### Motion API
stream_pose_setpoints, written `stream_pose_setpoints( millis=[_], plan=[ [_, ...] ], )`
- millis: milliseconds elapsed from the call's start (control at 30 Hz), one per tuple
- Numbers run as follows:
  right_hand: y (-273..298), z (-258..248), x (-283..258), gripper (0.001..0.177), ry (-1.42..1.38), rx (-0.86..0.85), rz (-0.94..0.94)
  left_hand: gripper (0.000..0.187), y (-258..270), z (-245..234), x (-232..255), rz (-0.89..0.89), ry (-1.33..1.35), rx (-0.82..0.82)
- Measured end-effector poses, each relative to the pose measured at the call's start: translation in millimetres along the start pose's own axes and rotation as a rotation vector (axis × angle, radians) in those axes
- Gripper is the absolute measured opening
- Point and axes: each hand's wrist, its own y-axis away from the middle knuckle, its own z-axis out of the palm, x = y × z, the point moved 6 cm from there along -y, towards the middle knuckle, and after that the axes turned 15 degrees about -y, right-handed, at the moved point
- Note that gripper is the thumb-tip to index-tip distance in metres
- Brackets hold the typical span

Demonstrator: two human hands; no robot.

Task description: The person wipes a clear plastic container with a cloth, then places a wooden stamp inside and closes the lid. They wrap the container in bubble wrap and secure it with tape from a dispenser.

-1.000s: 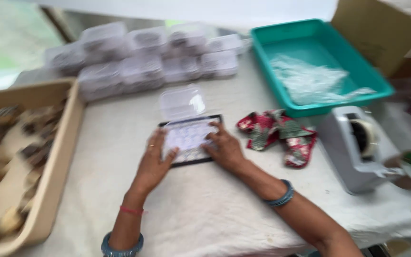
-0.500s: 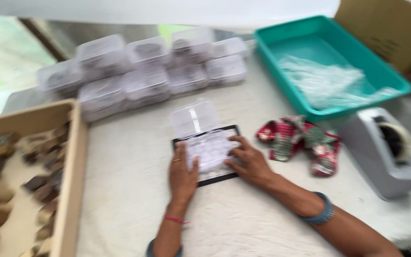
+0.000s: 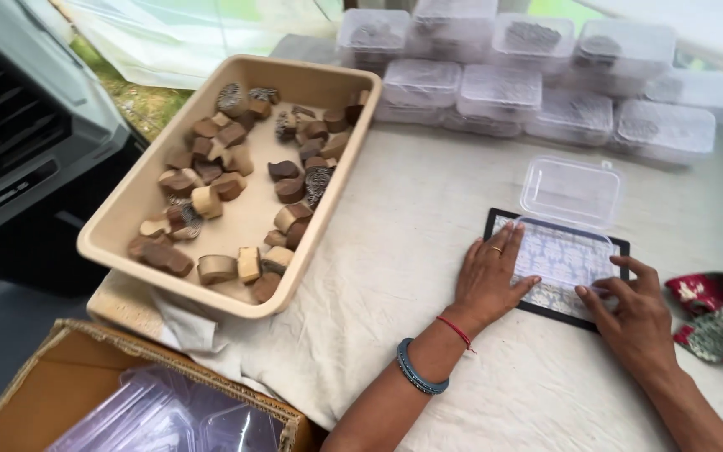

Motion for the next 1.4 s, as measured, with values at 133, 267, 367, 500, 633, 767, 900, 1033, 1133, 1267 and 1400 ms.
stream_pose_setpoints(
  millis=[133, 267, 367, 500, 633, 767, 900, 1033, 1133, 1267, 1400],
  plan=[
    [2.5, 1.2, -6.6, 0.035, 0.108, 0.018, -0.084, 0.089, -1.7, -4.1, -1.1, -0.025, 0.003, 0.025],
    [10.9, 1.1, -17.2, 0.037, 0.081, 0.081, -0.206, 0.083, -4.8, -27.5, -1.4, -0.026, 0.033, 0.033],
    [14.7, 4.5, -22.0, 0.044, 0.199, 0.055, -0.202, 0.072, -23.4, -55.6, -20.4, -0.002, -0.023, 0.074],
    [16.1, 3.7, -25.6, 0.057, 0.26, 0.007, -0.183, 0.057, -52.0, -114.1, -82.5, -0.015, -0.215, 0.08],
    [18.2, -1.4, -24.1, 0.059, 0.175, 0.02, -0.23, 0.053, -38.5, -168.1, -235.6, -0.07, -0.26, 0.182],
    [12.4, 1.0, -19.8, 0.061, 0.158, -0.019, -0.131, 0.026, -1.5, -231.0, -365.9, -0.57, -0.486, -0.052],
    [10.4, 9.2, -4.6, 0.058, 0.183, -0.042, -0.041, 0.022, 23.1, -226.0, -453.4, -0.695, -0.749, -0.242],
    [0.0, 18.3, 14.0, 0.049, 0.301, -0.023, -0.134, 0.023, 30.9, -215.9, -466.8, -0.773, -0.753, -0.354],
    [-2.8, 22.6, 29.5, 0.052, 0.386, -0.114, 0.044, 0.033, 34.0, -203.6, -462.3, -0.724, -0.78, -0.406],
    [-3.1, 24.3, 27.8, 0.049, 0.414, -0.119, 0.032, 0.038, 38.3, -195.3, -474.6, -0.78, -0.828, -0.357],
    [0.8, 22.8, 26.6, 0.045, 0.381, -0.086, -0.039, 0.03, 42.1, -186.3, -489.7, -0.801, -0.765, -0.327]
  ],
)
